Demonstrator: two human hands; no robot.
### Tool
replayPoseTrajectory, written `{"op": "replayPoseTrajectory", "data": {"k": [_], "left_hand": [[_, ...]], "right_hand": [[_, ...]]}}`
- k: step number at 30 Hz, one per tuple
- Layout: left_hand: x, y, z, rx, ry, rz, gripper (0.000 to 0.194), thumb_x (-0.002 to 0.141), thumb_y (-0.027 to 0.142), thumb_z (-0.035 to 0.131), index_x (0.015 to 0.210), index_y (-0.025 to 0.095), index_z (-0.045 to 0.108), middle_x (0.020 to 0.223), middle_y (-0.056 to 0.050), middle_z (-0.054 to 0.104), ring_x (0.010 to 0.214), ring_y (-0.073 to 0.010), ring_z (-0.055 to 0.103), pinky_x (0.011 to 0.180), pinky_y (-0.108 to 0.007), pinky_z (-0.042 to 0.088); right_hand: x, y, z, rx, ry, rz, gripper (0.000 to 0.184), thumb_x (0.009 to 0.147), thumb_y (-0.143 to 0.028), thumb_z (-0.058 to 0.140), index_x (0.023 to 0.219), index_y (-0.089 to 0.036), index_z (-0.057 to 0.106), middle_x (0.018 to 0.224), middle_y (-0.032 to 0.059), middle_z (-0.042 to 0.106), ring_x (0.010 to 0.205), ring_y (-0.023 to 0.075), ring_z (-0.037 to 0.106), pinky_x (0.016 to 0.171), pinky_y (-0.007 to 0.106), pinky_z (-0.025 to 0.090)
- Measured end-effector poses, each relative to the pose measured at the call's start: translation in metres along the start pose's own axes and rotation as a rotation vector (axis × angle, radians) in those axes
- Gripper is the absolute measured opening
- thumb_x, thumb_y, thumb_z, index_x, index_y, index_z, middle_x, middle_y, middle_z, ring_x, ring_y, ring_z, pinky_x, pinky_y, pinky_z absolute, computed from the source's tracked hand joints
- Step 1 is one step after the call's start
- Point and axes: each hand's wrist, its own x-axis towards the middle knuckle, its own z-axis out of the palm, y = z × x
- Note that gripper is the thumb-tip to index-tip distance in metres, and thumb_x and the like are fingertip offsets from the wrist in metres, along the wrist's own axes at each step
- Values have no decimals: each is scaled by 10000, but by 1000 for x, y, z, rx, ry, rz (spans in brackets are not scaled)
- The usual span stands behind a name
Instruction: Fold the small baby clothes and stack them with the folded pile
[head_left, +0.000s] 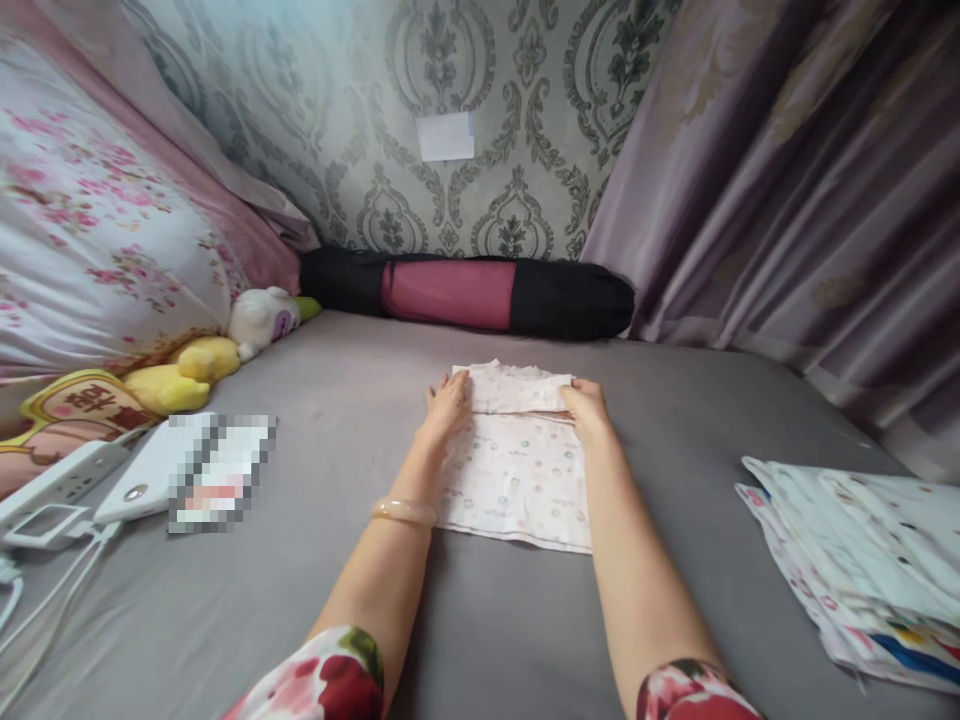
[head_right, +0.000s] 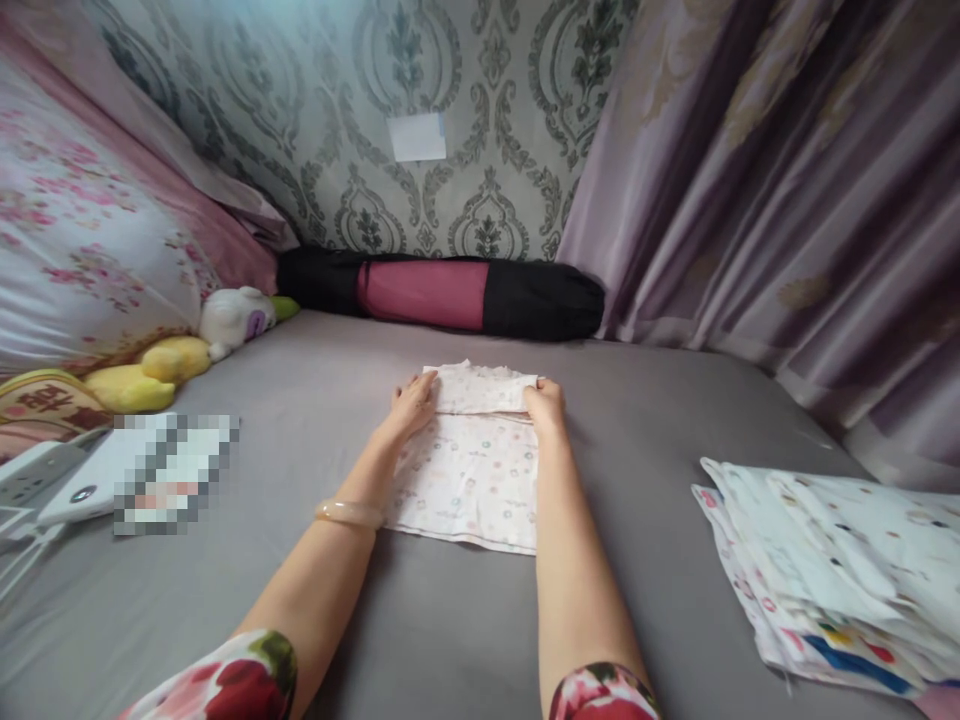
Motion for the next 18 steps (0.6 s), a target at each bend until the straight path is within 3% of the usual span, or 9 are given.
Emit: {"op": "replayPoseTrajectory", "data": {"k": [7, 12, 18], "left_hand": [[2, -9, 5, 89, 22, -5, 620, 851, 104, 377, 1457, 230, 415, 1584, -93, 338, 1477, -319, 239, 1147, -652, 181], [4, -8, 5, 48, 15, -32, 600, 881, 126, 336, 1470, 226, 401, 1586, -93, 333, 1474, -305, 249, 1157, -636, 175], [5, -5, 6, 47, 42, -37, 487, 976, 270, 254, 1415, 257, 464, 1554, -101, 386, 1463, -309, 273, 1149, -627, 190]], "right_hand": [[-2, -6, -16, -651, 25, -77, 224, 805, -244, 571, 873, -166, 770, 823, 69, 749, 846, 201, 703, 711, 222, 489], [-10, -14, -25, -772, 15, -77, 235, 838, -250, 555, 916, -179, 765, 928, 102, 749, 931, 230, 695, 721, 236, 468], [-16, -21, -28, -836, 16, -18, 264, 845, -230, 513, 932, -186, 759, 969, 133, 743, 958, 259, 690, 746, 268, 474]]}}
